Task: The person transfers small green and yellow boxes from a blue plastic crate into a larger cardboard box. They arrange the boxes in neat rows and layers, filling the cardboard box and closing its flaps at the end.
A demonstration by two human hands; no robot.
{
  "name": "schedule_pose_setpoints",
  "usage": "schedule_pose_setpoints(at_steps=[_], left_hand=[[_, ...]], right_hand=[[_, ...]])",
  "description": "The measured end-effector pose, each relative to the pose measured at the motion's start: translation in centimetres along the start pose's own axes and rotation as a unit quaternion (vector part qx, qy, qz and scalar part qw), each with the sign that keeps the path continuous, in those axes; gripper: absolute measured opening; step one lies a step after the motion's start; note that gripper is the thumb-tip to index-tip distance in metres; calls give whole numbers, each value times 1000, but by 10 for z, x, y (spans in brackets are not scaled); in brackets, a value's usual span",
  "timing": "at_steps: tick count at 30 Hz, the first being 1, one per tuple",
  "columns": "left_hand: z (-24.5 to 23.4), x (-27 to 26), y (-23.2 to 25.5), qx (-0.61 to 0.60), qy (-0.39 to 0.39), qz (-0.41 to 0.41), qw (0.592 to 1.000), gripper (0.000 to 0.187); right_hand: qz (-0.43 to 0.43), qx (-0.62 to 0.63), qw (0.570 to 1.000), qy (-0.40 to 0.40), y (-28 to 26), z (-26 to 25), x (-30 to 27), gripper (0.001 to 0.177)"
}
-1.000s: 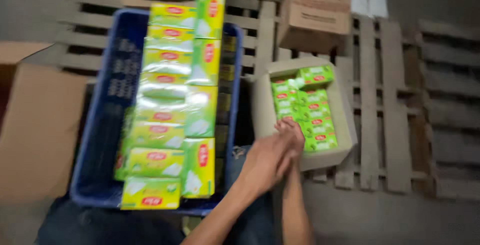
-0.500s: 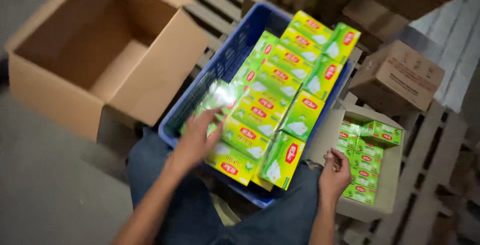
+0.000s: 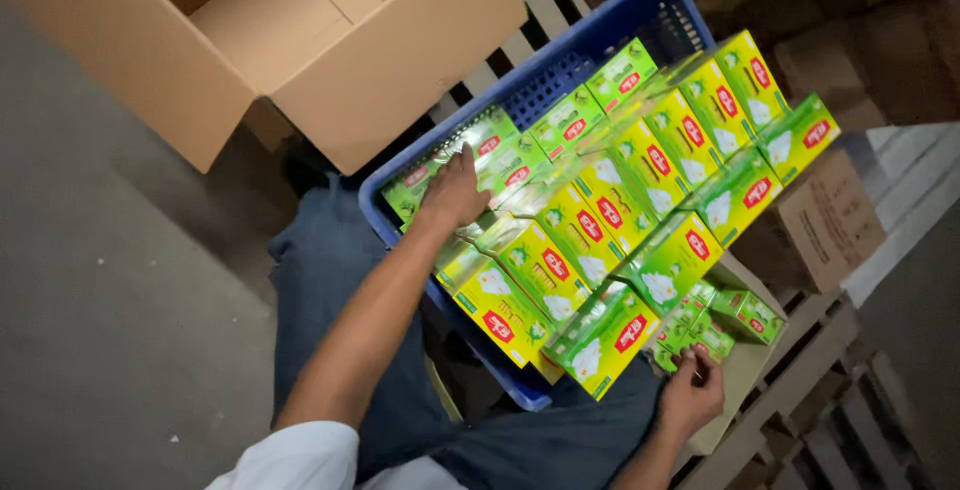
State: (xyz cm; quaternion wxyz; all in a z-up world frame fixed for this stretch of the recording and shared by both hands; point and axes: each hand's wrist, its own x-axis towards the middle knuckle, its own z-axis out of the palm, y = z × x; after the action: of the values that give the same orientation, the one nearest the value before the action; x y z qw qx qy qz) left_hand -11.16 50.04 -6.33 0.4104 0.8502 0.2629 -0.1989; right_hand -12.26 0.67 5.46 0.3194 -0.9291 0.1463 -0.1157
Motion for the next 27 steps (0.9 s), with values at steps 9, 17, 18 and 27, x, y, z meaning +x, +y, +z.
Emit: schedule_pose_setpoints(at_steps=[9, 17, 18, 27], left_hand=[[-14, -14, 13, -71, -59, -28, 995, 89], [-6, -8, 5, -141, -60, -12, 988, 82], [-4, -8, 4, -198, -67, -27, 977, 78], [8, 0, 12, -373, 76, -78, 921, 67]], right_hand=[[11, -14, 1000, -19, 32, -12, 6, 12], [-10, 11, 1000, -20, 55, -8, 15, 9], [-7, 13, 1000, -24, 54, -8, 15, 10], [-6, 1, 999, -38, 58, -11, 17, 8]])
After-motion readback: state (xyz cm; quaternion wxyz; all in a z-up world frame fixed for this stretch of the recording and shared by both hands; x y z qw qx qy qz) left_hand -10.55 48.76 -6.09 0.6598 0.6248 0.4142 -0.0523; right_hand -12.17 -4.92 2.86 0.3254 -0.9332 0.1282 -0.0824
